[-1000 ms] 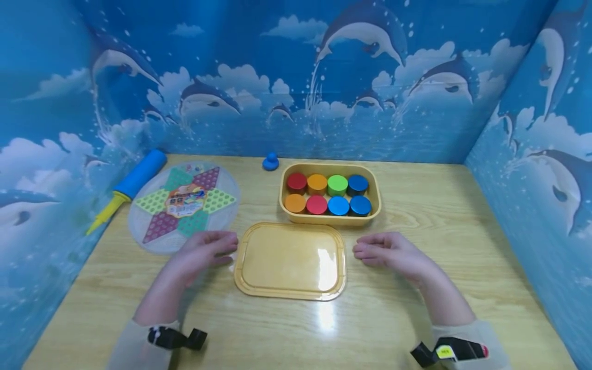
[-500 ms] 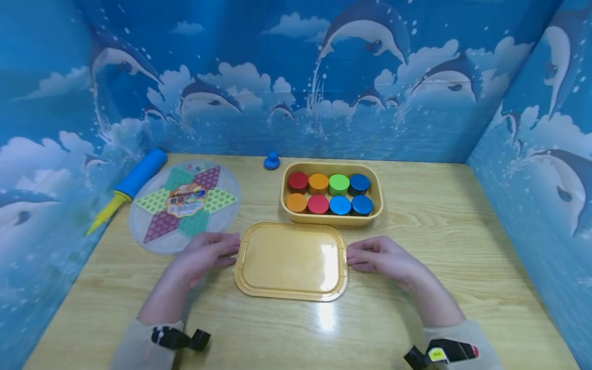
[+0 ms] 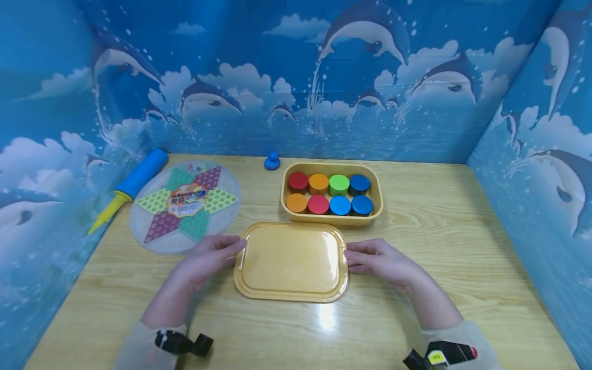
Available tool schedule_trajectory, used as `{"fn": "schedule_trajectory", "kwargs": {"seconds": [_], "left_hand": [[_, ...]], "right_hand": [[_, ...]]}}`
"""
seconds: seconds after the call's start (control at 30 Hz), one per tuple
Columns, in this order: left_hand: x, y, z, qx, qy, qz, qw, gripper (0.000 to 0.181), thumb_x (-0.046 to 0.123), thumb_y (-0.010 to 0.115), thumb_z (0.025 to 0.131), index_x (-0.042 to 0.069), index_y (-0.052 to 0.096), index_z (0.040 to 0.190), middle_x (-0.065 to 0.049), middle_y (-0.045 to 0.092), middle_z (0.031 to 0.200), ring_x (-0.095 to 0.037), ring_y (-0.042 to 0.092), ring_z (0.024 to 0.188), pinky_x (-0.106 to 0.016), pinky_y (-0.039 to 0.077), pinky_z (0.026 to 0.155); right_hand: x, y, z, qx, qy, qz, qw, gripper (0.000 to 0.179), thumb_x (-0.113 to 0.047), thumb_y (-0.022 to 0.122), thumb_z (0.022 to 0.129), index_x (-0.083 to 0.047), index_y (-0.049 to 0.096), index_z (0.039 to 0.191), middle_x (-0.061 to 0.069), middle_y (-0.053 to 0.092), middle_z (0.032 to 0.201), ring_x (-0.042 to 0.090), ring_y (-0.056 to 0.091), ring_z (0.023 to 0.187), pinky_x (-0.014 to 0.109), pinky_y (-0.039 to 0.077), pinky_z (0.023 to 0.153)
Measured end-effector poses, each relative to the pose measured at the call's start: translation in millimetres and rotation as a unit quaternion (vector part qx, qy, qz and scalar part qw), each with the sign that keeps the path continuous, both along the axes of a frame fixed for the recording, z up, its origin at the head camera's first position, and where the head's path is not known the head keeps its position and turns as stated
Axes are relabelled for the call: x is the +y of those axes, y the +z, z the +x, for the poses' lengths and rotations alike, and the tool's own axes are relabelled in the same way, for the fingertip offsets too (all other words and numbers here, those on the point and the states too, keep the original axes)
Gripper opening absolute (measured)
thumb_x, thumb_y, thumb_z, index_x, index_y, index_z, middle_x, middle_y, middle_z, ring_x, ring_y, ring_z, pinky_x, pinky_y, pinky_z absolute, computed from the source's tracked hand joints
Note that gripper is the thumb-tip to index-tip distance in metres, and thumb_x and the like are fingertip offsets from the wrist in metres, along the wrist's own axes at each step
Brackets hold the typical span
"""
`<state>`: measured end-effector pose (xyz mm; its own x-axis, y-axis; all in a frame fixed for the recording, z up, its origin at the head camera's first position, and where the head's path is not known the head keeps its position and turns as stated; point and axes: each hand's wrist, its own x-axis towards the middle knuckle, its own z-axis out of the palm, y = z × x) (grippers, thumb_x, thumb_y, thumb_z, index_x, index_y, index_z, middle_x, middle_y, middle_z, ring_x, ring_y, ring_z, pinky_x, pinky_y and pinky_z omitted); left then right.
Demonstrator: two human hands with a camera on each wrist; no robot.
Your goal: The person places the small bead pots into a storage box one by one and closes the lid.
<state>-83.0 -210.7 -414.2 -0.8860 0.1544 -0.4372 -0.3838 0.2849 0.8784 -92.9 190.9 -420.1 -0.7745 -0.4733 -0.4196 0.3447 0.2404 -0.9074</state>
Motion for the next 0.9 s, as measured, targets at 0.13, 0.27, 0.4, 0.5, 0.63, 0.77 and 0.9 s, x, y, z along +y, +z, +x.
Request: {"fn": "schedule_trajectory", "kwargs": {"seconds": [0.13, 0.27, 0.4, 0.5, 0.63, 0.77, 0.9], "left_hand": [[0.7, 1.3, 1.6, -0.008, -0.008, -0.003, 0.9999, 0.067, 0.027, 0.063, 0.109, -0.020, 0.037, 0.150, -0.036, 0.033, 0.160, -0.048, 0.045, 0.143, -0.055, 0.041, 0.119], [1.6, 4.0, 3.9, -0.016, -0.010, 0.013, 0.9997, 0.067, 0.026, 0.061, 0.110, -0.019, 0.035, 0.151, -0.037, 0.035, 0.159, -0.047, 0.047, 0.142, -0.053, 0.046, 0.116], [1.7, 9.3, 6.3, -0.023, -0.018, 0.028, 0.9992, 0.070, 0.028, 0.058, 0.111, -0.018, 0.029, 0.155, -0.036, 0.034, 0.160, -0.046, 0.048, 0.141, -0.051, 0.049, 0.113], [1.5, 13.3, 7.3, -0.021, -0.023, 0.032, 0.9990, 0.071, 0.030, 0.056, 0.112, -0.017, 0.027, 0.157, -0.035, 0.033, 0.161, -0.046, 0.046, 0.143, -0.052, 0.047, 0.114], [1.8, 20.9, 7.7, -0.022, -0.027, 0.022, 0.9992, 0.072, 0.033, 0.057, 0.112, -0.017, 0.030, 0.156, -0.033, 0.030, 0.164, -0.045, 0.041, 0.147, -0.052, 0.042, 0.118], [2.4, 32.7, 7.4, -0.018, -0.034, -0.009, 0.9992, 0.075, 0.039, 0.060, 0.110, -0.016, 0.035, 0.155, -0.030, 0.029, 0.166, -0.043, 0.040, 0.148, -0.053, 0.041, 0.119], [3.3, 43.5, 6.3, -0.015, -0.036, -0.041, 0.9984, 0.077, 0.045, 0.060, 0.109, -0.012, 0.038, 0.156, -0.026, 0.032, 0.166, -0.041, 0.046, 0.145, -0.053, 0.043, 0.118]], "right_hand": [[0, 0.6, 0.8, 0.009, 0.002, -0.017, 0.9998, 0.060, -0.020, 0.062, 0.110, 0.020, 0.041, 0.150, 0.032, 0.054, 0.148, 0.035, 0.066, 0.124, 0.042, 0.057, 0.105], [3, 0.4, 2.4, 0.008, -0.001, -0.046, 0.9989, 0.058, -0.018, 0.059, 0.111, 0.019, 0.040, 0.151, 0.034, 0.049, 0.152, 0.038, 0.065, 0.126, 0.042, 0.057, 0.104], [6, 1.4, 3.7, -0.009, 0.004, -0.055, 0.9984, 0.061, -0.021, 0.060, 0.111, 0.018, 0.038, 0.152, 0.032, 0.049, 0.153, 0.037, 0.065, 0.126, 0.042, 0.057, 0.104], [7, 2.5, 4.4, -0.015, 0.015, -0.050, 0.9985, 0.064, -0.025, 0.061, 0.111, 0.017, 0.037, 0.153, 0.032, 0.049, 0.153, 0.035, 0.065, 0.127, 0.041, 0.057, 0.104], [6, 6.2, 6.1, -0.012, 0.027, -0.033, 0.9990, 0.066, -0.027, 0.061, 0.111, 0.017, 0.036, 0.154, 0.032, 0.048, 0.154, 0.036, 0.064, 0.128, 0.041, 0.056, 0.104], [5, 14.0, 7.4, 0.000, 0.038, -0.004, 0.9993, 0.069, -0.031, 0.061, 0.110, 0.015, 0.036, 0.155, 0.031, 0.047, 0.155, 0.035, 0.066, 0.125, 0.042, 0.056, 0.106], [5, 25.3, 8.7, 0.020, 0.047, 0.015, 0.9986, 0.071, -0.034, 0.061, 0.110, 0.015, 0.036, 0.155, 0.030, 0.047, 0.155, 0.035, 0.066, 0.125, 0.044, 0.053, 0.109]]}}
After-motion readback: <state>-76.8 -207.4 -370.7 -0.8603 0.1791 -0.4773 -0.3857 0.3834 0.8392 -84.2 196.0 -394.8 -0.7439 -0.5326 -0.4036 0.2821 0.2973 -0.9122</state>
